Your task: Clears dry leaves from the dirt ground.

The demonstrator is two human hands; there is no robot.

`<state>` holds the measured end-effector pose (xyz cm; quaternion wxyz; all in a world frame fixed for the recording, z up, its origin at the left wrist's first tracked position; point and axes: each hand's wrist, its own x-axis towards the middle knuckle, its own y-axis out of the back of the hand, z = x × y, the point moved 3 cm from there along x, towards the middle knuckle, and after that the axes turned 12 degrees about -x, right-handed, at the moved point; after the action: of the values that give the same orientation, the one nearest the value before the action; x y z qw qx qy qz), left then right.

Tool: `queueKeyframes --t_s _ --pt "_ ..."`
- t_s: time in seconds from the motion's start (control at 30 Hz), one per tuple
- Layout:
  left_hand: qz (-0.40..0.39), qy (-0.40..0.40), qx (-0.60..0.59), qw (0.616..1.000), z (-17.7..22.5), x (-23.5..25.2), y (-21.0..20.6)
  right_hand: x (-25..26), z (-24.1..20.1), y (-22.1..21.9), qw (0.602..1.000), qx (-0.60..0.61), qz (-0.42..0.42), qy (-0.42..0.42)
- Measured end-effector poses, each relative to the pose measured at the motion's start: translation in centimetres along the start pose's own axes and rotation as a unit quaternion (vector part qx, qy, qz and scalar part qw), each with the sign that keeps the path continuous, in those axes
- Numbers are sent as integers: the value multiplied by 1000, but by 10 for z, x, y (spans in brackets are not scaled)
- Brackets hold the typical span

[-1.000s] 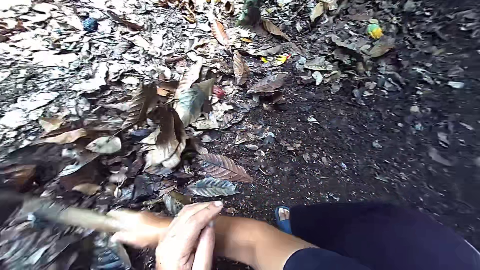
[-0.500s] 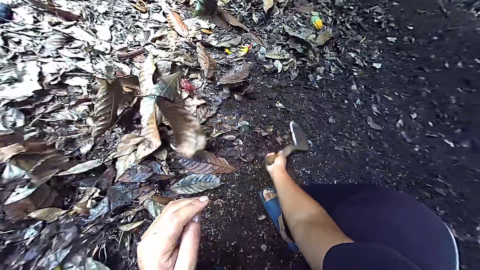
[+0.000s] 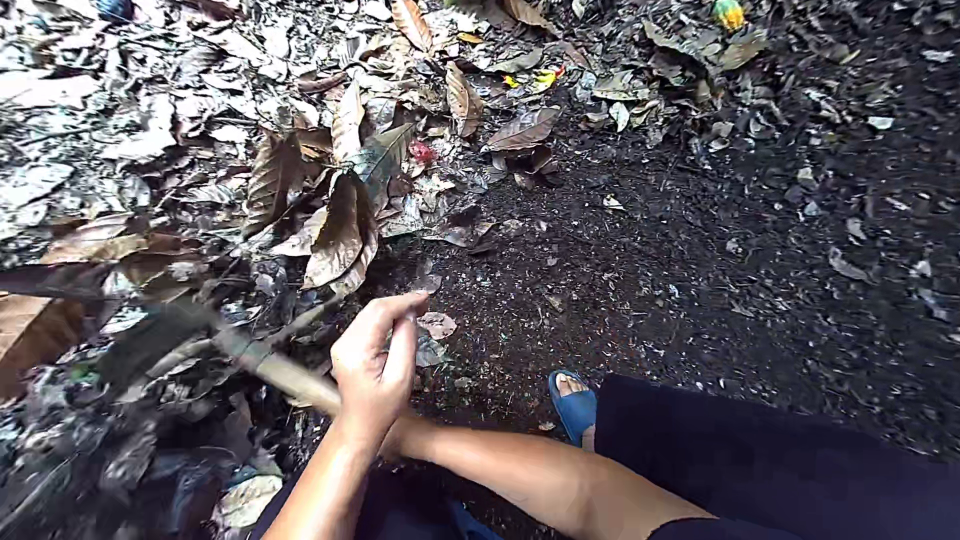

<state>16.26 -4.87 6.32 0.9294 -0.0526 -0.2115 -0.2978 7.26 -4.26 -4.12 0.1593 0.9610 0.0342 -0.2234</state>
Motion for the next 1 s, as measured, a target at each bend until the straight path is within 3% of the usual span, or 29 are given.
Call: queueKeyframes --t_s 0.1,0.2,0.27,0.3,0.37,0.47,0.53,0.6,0.7,0.77,0.83,0.9,1.0 --pt "40 -1 -17 999 1 -1 17 -4 40 48 967 181 143 -108" --pt "63 0 -22 998 4 -6 32 0 106 93 857 381 313 -148" --pt "91 16 -41 995 6 -7 46 -5 145 84 785 488 339 -175" --pt "108 20 -58 992 7 -7 53 -14 160 66 772 507 326 -203" --pt "144 19 -85 986 7 -6 64 -39 172 7 788 493 245 -276" --pt "169 11 -80 982 3 -8 71 -58 166 -75 882 344 15 -322" --pt "165 6 -68 984 0 -8 72 -37 142 -86 936 199 -88 -276" --pt "159 2 -42 986 -3 -6 72 -1 106 -58 970 35 -96 -220" --pt "131 -7 25 991 -12 2 64 36 53 14 983 -125 -58 -120" --pt "101 -12 55 993 -20 6 56 43 38 63 989 -116 20 -86" --pt "74 0 71 995 -27 7 49 43 39 106 984 -41 150 -84" --pt "54 11 81 995 -29 9 49 45 51 145 950 69 290 -89" --pt "36 27 93 995 -29 0 62 50 84 194 850 235 451 -140"
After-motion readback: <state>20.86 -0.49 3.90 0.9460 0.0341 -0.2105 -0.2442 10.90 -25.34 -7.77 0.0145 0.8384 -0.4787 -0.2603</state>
